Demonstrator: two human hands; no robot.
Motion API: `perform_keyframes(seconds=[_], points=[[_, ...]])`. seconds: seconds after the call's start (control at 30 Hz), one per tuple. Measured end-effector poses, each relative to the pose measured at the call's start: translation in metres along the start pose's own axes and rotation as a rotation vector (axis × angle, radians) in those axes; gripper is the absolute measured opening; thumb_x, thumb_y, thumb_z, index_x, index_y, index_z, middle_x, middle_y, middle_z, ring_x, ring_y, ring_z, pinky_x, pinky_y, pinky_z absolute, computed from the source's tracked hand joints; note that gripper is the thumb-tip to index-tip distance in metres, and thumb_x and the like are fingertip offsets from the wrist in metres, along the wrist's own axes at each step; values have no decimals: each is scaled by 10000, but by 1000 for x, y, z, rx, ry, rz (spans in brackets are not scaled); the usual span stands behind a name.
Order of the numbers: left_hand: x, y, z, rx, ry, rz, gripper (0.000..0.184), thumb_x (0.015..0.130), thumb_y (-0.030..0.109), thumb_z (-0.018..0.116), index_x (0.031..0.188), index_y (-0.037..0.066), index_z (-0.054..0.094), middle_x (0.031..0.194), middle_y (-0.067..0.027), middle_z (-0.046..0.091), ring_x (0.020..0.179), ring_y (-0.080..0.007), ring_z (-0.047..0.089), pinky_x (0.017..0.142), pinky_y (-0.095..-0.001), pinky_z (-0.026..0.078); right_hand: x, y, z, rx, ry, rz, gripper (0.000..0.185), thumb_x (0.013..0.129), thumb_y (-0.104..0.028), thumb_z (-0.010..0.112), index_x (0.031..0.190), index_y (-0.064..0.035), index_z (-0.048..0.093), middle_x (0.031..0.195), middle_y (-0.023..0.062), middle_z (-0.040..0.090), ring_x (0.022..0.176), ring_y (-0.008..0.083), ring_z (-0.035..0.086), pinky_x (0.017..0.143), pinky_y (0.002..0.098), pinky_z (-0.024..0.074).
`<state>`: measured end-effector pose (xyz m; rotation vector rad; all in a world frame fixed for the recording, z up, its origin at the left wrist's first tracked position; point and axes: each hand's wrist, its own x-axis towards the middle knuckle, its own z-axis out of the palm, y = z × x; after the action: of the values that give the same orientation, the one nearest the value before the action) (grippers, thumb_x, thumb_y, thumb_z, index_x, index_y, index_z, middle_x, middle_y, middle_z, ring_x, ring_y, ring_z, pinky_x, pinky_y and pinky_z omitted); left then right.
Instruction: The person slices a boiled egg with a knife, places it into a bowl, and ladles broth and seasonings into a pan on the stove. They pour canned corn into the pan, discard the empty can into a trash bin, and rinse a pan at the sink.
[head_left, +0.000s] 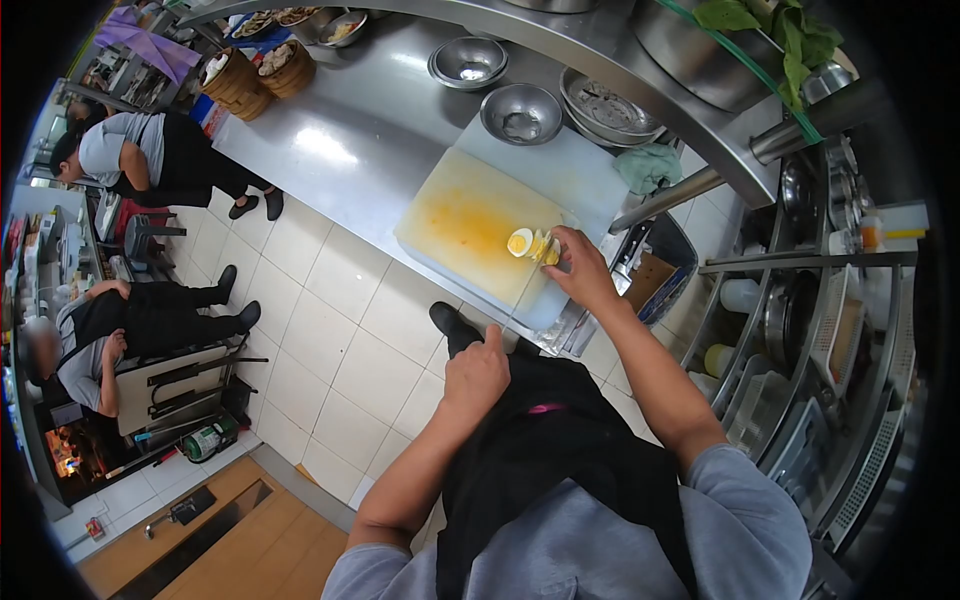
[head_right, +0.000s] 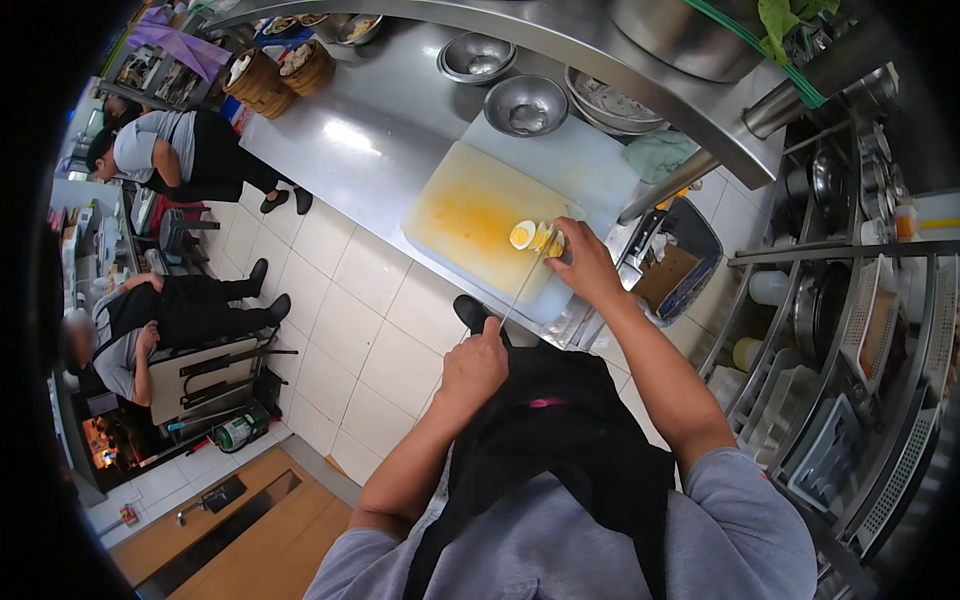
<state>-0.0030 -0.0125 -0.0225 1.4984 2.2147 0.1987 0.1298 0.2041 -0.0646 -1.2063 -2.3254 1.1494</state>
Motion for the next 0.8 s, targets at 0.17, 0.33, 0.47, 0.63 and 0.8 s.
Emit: perform_keyframes(seconds=[0.17, 0.33, 0.47, 0.63, 0.8], points=[[0, -2, 3, -58, 3, 30, 233, 897, 152, 612, 1049, 30, 484, 685, -223, 664, 627, -422, 685, 558, -532, 561, -5, 19, 7, 3, 87, -92, 475, 770, -79, 809, 1181, -53, 570, 1096, 138, 652, 913, 316, 683, 806, 409, 567], [1, 0, 0, -97, -5, 37, 217, 905, 141, 594, 1046, 19, 483, 680, -242, 662, 634, -437, 680, 574, -546, 563, -5, 27, 8, 36, 137, -132, 368, 770, -63, 804, 1089, -31, 624, 1067, 128, 656, 882, 300, 686, 788, 386, 569], [0, 2, -2, -95, -24, 32, 211, 910, 144, 588, 1047, 14, 491, 687, -248, 665, 638, -439, 681, 587, -549, 565, -5, 21, 6, 20, 150, -129, 288, 772, -58, 801, 1018, -15, 660, 987, 123, 657, 839, 294, 677, 770, 383, 563], [-2, 4, -3, -90, -21, 43, 188, 931, 144, 564, 1046, 10, 502, 672, -247, 656, 635, -441, 677, 587, -549, 557, -3, 24, 5, 19, 131, -128, 295, 761, -59, 807, 1014, -2, 666, 923, 126, 656, 826, 301, 672, 764, 386, 557], [-1, 9, -9, -86, -31, 44, 162, 943, 138, 544, 1036, 11, 505, 657, -248, 646, 634, -450, 672, 587, -552, 552, -1, 22, 2, 35, 105, -117, 302, 754, -56, 808, 1013, 9, 667, 937, 138, 670, 835, 308, 689, 759, 388, 560]])
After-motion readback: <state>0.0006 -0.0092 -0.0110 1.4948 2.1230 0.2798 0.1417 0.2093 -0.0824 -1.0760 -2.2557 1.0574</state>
